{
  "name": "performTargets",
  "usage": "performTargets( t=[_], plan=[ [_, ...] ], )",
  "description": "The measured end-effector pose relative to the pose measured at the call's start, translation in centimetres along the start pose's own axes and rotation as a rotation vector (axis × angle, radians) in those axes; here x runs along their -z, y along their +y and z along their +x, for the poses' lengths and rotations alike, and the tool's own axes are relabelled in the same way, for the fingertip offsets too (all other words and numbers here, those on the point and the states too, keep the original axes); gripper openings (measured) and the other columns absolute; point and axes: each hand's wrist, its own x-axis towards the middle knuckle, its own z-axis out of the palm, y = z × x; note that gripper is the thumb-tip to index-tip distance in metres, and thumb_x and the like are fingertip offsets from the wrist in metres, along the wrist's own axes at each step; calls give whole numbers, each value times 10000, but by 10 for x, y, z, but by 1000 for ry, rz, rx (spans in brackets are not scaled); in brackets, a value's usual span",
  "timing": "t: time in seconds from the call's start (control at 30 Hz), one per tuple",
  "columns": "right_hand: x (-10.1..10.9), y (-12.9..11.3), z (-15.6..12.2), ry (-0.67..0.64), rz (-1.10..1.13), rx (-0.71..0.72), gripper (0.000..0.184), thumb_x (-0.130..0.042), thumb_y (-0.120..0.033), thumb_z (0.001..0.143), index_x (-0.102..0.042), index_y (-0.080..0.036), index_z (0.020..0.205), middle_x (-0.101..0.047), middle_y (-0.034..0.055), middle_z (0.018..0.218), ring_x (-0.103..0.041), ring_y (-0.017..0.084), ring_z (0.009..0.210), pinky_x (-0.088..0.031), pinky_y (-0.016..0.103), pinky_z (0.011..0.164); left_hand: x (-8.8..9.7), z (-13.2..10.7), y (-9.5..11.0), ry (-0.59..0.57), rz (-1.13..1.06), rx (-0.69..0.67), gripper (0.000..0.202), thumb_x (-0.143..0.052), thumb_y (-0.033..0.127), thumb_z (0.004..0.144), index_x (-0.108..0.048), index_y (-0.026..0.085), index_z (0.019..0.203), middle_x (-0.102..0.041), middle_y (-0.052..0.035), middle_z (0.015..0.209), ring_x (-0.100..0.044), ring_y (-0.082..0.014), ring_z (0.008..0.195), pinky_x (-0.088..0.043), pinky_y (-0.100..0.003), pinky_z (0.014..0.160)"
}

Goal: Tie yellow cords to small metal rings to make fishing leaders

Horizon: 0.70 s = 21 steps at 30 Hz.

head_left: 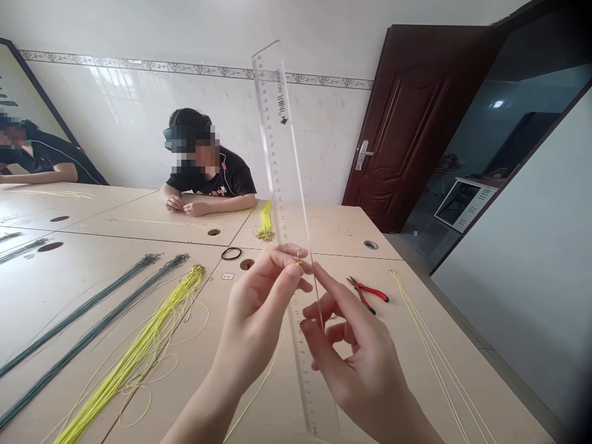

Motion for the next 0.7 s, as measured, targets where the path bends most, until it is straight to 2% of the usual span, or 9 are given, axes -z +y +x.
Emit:
performTargets(
  t=[0.07, 0.13, 0.23, 0.3, 0.37, 0.5, 0.6, 0.63, 0.7],
  plan=[
    [2, -2, -1, -36, 78, -112, 412, -538, -217, 868, -453, -344, 1250, -520, -31, 793, -553, 99, 635, -510, 191, 496, 0, 0, -1, 24, -4, -30, 217, -502, 218, 922, -580, 184, 722, -527, -26, 911, -512, -120, 808, -456, -207, 720],
    [5, -4, -1, -123, 86, -214, 272, -581, -258, 842, -505, -303, 1100, -546, -52, 741, -547, 88, 596, -479, 184, 500, -1, 0, -3, 79, -28, -68, 235, -510, 193, 903, -559, 177, 674, -506, -21, 812, -500, -125, 781, -431, -207, 693],
    [8, -6, -2, -459, -37, -314, 112, -635, -337, 793, -614, -258, 871, -605, -53, 653, -546, 91, 552, -407, 192, 489, -5, -2, -5, 160, -88, -97, 223, -534, 176, 871, -562, 177, 649, -519, -20, 787, -508, -127, 777, -424, -199, 663],
    [8, -8, -1, -679, -103, -339, 119, -654, -351, 764, -665, -240, 721, -622, -42, 601, -540, 95, 516, -374, 201, 469, -8, -3, -5, 176, -105, -98, 219, -545, 181, 862, -574, 178, 645, -540, -18, 794, -523, -124, 774, -438, -197, 667],
    [8, -9, 1, -772, -114, -355, 153, -626, -318, 775, -684, -233, 662, -636, -33, 586, -553, 102, 518, -387, 203, 484, -10, -4, -4, 192, -117, -97, 206, -548, 182, 866, -592, 179, 666, -581, -19, 808, -564, -131, 812, -469, -204, 713],
    [13, -18, -1, -744, 6, -473, 216, -526, -256, 833, -722, -230, 747, -691, -16, 639, -590, 105, 528, -426, 196, 504, -7, -2, -5, 255, -192, -154, 197, -512, 157, 900, -606, 183, 729, -673, -38, 1032, -595, -173, 1070, -488, -254, 917],
    [21, -26, -10, -510, 271, -552, 203, -513, -268, 867, -714, -259, 896, -714, 1, 694, -644, 117, 598, -484, 196, 552, -1, 0, -5, 260, -227, -252, 202, -492, 152, 921, -617, 196, 769, -672, -12, 1079, -592, -164, 1104, -482, -252, 957],
    [24, -29, -14, -419, 385, -522, 201, -506, -293, 886, -701, -270, 927, -710, 7, 699, -655, 121, 617, -507, 204, 574, 0, 0, -5, 249, -226, -268, 203, -490, 148, 924, -621, 198, 778, -678, -4, 1048, -605, -154, 1077, -486, -247, 954],
    [28, -31, -18, -253, 579, -365, 200, -497, -353, 909, -681, -275, 918, -691, 23, 751, -664, 132, 655, -546, 224, 586, 0, -2, -5, 207, -218, -265, 208, -485, 138, 929, -621, 199, 784, -682, 3, 983, -629, -143, 1018, -502, -247, 939]
  ],
)
